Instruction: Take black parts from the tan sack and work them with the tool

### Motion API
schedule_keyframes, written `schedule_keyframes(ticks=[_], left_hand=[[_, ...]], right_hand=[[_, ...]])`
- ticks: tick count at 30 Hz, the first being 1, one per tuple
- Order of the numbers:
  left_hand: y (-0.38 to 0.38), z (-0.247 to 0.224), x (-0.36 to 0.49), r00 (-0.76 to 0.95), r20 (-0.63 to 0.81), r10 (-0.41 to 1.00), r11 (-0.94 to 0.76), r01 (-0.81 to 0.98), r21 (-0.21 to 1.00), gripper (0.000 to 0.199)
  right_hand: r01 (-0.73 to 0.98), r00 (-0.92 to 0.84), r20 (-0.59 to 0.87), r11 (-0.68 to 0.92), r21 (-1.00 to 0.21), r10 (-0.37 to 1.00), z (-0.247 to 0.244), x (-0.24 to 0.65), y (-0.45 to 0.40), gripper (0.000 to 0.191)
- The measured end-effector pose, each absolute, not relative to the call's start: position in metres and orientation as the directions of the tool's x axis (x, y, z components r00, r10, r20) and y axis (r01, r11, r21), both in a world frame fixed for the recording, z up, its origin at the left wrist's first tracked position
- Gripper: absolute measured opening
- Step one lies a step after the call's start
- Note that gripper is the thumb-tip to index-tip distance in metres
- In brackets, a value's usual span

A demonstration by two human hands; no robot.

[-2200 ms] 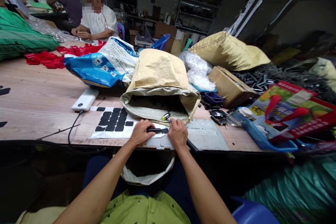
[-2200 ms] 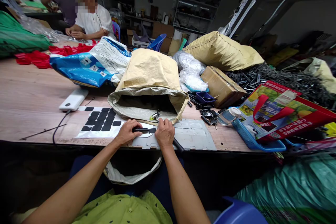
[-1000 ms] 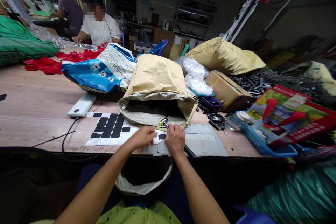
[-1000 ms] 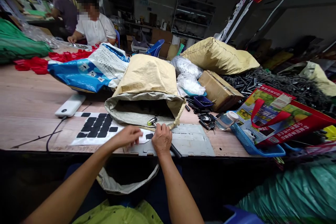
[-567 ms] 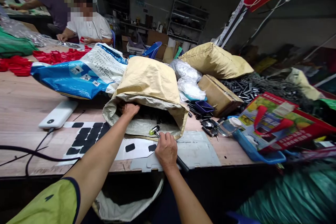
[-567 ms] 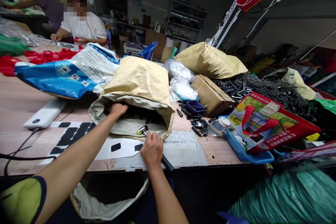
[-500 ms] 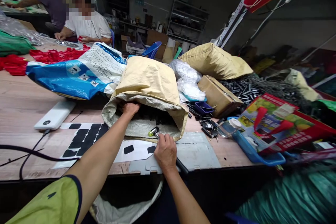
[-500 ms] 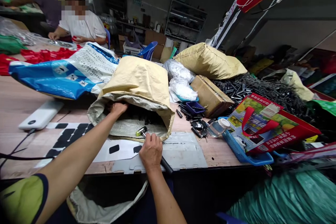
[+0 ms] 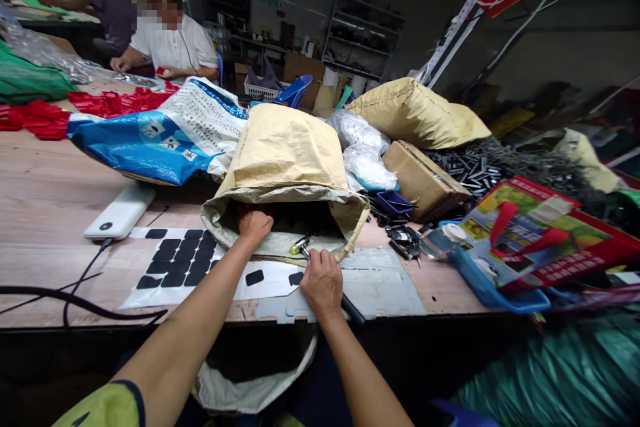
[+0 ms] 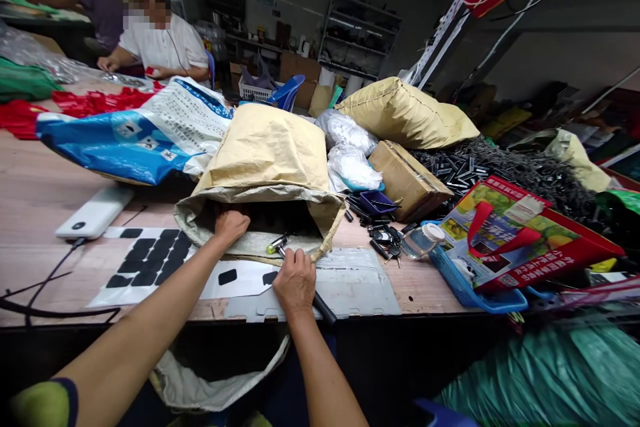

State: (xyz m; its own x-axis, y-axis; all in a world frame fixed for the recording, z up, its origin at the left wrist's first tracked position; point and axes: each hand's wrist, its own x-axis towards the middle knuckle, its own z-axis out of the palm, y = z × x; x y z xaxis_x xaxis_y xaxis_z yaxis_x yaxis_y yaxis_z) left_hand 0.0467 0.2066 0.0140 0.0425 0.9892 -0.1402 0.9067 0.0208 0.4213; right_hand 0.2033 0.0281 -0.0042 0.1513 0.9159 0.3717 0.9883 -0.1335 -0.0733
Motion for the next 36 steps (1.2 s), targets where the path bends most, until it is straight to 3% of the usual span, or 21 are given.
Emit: schedule_keyframes(ticks=[3,6,11,15,20,24,31,36], left_hand=[[0.186,0.013,0.041,0.035,-0.071,0.997,-0.005,0.925,0.380,0.042],[0.166,0.013,0.035,0.138,-0.013,0.990,-0.125,0.932,0.341,0.042],[0.144,0.013,0.019,0.163,0.043,0.986,-0.165,0.875,0.455,0.052],[0.133,0.014,0.007,0.121,0.112,0.986,-0.162,0.845,0.510,0.049],[0.117,0.021,0.014,0.069,0.290,0.955,-0.194,0.883,0.428,0.032],[0.117,0.025,0.037,0.050,0.188,0.981,-0.112,0.935,0.337,0.040],[0.130,0.029,0.059,0.043,0.097,0.994,-0.065,0.971,0.231,0.036],[0.127,0.044,0.056,0.059,0.107,0.993,-0.086,0.957,0.278,0.030]], right_hand=[[0.988,0.154,0.375,-0.138,-0.069,0.914,-0.004,0.203,0.028,0.015],[0.988,0.156,0.378,-0.139,-0.072,0.913,-0.003,0.202,0.027,0.014],[0.988,0.152,0.386,-0.138,-0.064,0.910,-0.004,0.202,0.026,0.014],[0.988,0.155,0.395,-0.140,-0.067,0.906,-0.004,0.202,0.026,0.014],[0.987,0.162,0.393,-0.143,-0.078,0.905,-0.004,0.202,0.026,0.014],[0.986,0.166,0.389,-0.145,-0.083,0.906,-0.004,0.202,0.025,0.015],[0.985,0.172,0.385,-0.151,-0.084,0.907,-0.005,0.202,0.025,0.015],[0.982,0.187,0.378,-0.162,-0.097,0.907,-0.004,0.202,0.025,0.015]])
